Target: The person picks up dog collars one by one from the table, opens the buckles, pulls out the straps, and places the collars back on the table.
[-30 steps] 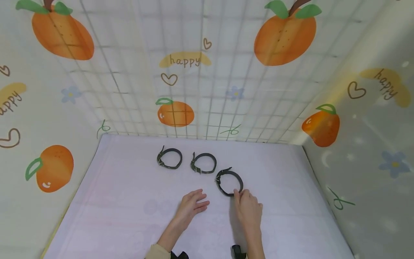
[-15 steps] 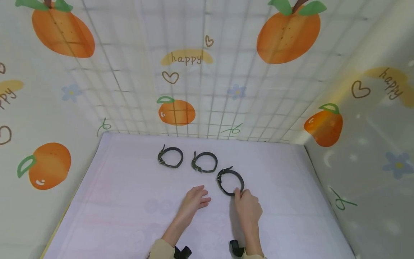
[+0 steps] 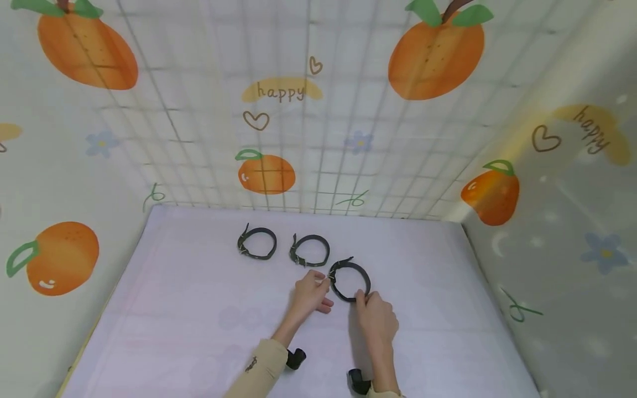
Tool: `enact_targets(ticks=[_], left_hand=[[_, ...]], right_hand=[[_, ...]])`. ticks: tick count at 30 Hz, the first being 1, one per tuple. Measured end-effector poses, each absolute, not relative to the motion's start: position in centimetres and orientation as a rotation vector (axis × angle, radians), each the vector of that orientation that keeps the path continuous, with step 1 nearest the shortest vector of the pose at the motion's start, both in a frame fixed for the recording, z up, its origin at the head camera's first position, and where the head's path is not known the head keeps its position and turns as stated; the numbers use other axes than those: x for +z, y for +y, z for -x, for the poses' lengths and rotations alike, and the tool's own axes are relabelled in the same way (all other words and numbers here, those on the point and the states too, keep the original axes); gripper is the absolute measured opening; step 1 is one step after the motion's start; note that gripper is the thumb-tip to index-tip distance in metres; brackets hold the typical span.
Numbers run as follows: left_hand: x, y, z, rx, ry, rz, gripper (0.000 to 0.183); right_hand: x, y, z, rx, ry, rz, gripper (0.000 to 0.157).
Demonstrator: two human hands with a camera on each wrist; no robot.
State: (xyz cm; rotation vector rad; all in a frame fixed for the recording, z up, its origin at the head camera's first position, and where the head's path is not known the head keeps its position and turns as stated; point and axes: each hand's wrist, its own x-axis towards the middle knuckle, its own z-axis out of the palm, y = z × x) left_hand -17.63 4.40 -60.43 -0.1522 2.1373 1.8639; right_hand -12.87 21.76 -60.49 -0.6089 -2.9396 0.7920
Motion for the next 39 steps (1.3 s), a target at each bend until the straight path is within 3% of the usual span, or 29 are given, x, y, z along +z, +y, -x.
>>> enact_targets(ticks=[12,17,25,29,34,39], left_hand=[[-60.2,5.3,18.2,1.915,2.167,0.101,0.028],[-59.1,5.0,17.0,2.059,2.178,0.067,0.023],[-56.7,3.2,14.4,2.223,2.117,-0.055,0.034],[-55.6,2.0,12.6,2.212,2.187,-0.145,0.028],[-55.0,1.3,10.9,2.181,2.346,-0.206,0.019],[-54.7,0.7,9.8,2.053,2.646,-0.296,0.015]], right_hand=[[-59.9,21.2,12.3,0.838,-2.858,0.589,0.036],[-59.0,20.7,11.4,0.820,-2.784,0.554,0.031],[-56.8,19.0,8.8,0.823,-2.652,0.442,0.021],[-56.1,18.2,7.4,0.863,-2.665,0.419,0.019],[-55.7,17.6,6.4,0.933,-2.688,0.404,0.019],[-54.9,17.4,5.6,0.960,-2.725,0.416,0.031]])
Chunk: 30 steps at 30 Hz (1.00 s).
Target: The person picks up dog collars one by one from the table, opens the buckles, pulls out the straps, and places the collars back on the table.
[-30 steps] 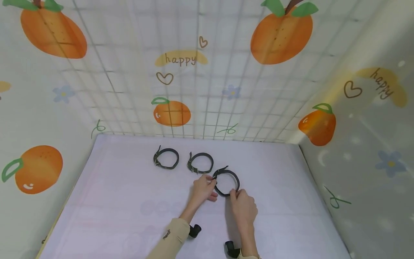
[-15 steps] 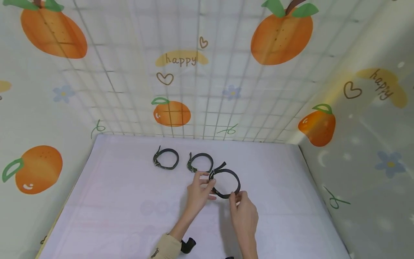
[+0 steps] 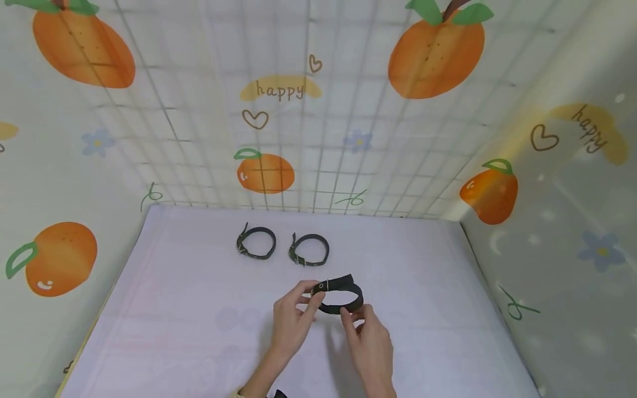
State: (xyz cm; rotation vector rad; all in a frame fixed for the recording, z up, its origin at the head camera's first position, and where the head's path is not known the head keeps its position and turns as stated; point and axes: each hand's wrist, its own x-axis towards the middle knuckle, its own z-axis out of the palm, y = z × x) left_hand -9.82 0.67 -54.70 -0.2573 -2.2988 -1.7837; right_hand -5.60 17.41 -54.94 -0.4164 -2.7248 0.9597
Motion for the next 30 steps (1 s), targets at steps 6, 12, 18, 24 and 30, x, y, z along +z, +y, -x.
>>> enact_targets(ticks=[6,12,18,24,30], left_hand=[[-53.8,-0.8,8.4,-1.217,-2.419,0.395,0.024],[-52.9,-1.6,6.8,-0.967,-2.470,0.536,0.029],[-52.8,-1.8,5.8,-0.947,-2.504,0.536,0.030],[-53.2,-2.0,5.0,-1.161,-2.502,0.494,0.027],[-53.4,-2.0,4.5,-1.206,-2.502,0.499,0.028]], right_hand=[[-52.8,17.7,4.6,0.967,-2.526,0.190,0.067],[-52.3,17.7,4.3,0.967,-2.397,-0.187,0.068],[-52.7,17.3,4.0,0.977,-2.415,-0.325,0.047],[-52.7,16.8,3.8,1.080,-2.422,-0.384,0.048],[-52.8,16.2,3.6,1.332,-2.376,-0.423,0.044]])
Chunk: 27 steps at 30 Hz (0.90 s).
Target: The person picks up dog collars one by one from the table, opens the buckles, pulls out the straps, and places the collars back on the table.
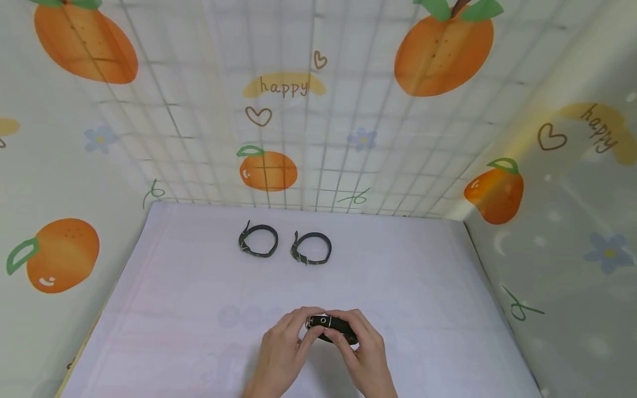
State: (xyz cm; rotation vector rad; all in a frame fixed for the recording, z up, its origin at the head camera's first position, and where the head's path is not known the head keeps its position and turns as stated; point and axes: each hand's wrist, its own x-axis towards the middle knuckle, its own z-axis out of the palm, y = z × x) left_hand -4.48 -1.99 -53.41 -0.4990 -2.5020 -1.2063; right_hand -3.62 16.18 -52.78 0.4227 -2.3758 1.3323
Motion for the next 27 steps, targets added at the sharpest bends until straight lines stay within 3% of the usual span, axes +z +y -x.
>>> enact_targets(ticks=[15,27], left_hand=[[-52.4,-2.5,4.4,-1.247,-2.315,0.613,0.026],[-52.0,-1.6,3.6,-1.757,-2.246,0.201,0.021]], right_hand=[[-52.1,16.0,3.0,1.373,-2.384,-0.479,0.035],[-51.2,14.9,2.9,1.473,-2.291,-0.367,0.031]])
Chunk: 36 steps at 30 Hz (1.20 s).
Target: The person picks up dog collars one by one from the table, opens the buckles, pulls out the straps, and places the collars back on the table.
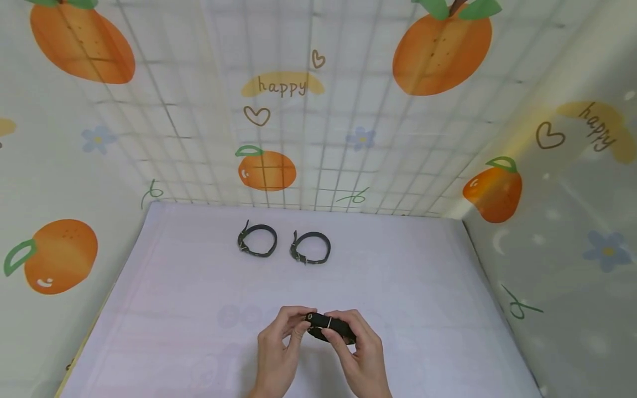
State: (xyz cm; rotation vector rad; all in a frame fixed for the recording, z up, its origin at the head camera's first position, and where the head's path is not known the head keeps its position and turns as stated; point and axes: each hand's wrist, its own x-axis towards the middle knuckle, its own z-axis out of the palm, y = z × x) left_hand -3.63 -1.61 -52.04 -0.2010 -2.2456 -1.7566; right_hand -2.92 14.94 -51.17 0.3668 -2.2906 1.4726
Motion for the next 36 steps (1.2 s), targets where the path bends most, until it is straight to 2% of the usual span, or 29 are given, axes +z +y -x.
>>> enact_targets(ticks=[3,9,13,23,30,33,36], left_hand=[[-51.9,-1.7,3.6,-1.751,-2.272,0.213,0.023],[-51.5,-2.8,4.0,-1.350,-2.318,0.583,0.041],[-51.3,-3.3,4.1,-1.322,-2.234,0.702,0.035],[-51.1,-2.7,3.9,-1.702,-2.061,0.485,0.032],[-50.8,-2.3,3.2,-2.119,-1.919,0.244,0.020],[-50.9,-2.4,3.1,-2.143,-1.904,0.260,0.022],[-51.2,-2.5,3.3,-2.005,-1.952,0.382,0.030]], right_hand=[[-51.0,15.0,3.0,1.401,-2.289,-0.398,0.033],[-50.7,15.8,3.1,1.331,-2.316,-0.524,0.038],[-50.5,16.0,2.9,1.355,-2.314,-0.590,0.040],[-50.4,15.5,2.6,1.588,-2.215,-0.499,0.039],[-50.7,15.3,2.8,1.705,-2.142,-0.465,0.039],[-50.8,15.3,2.8,1.739,-2.115,-0.476,0.038],[-51.0,15.2,2.8,1.774,-2.087,-0.506,0.037]])
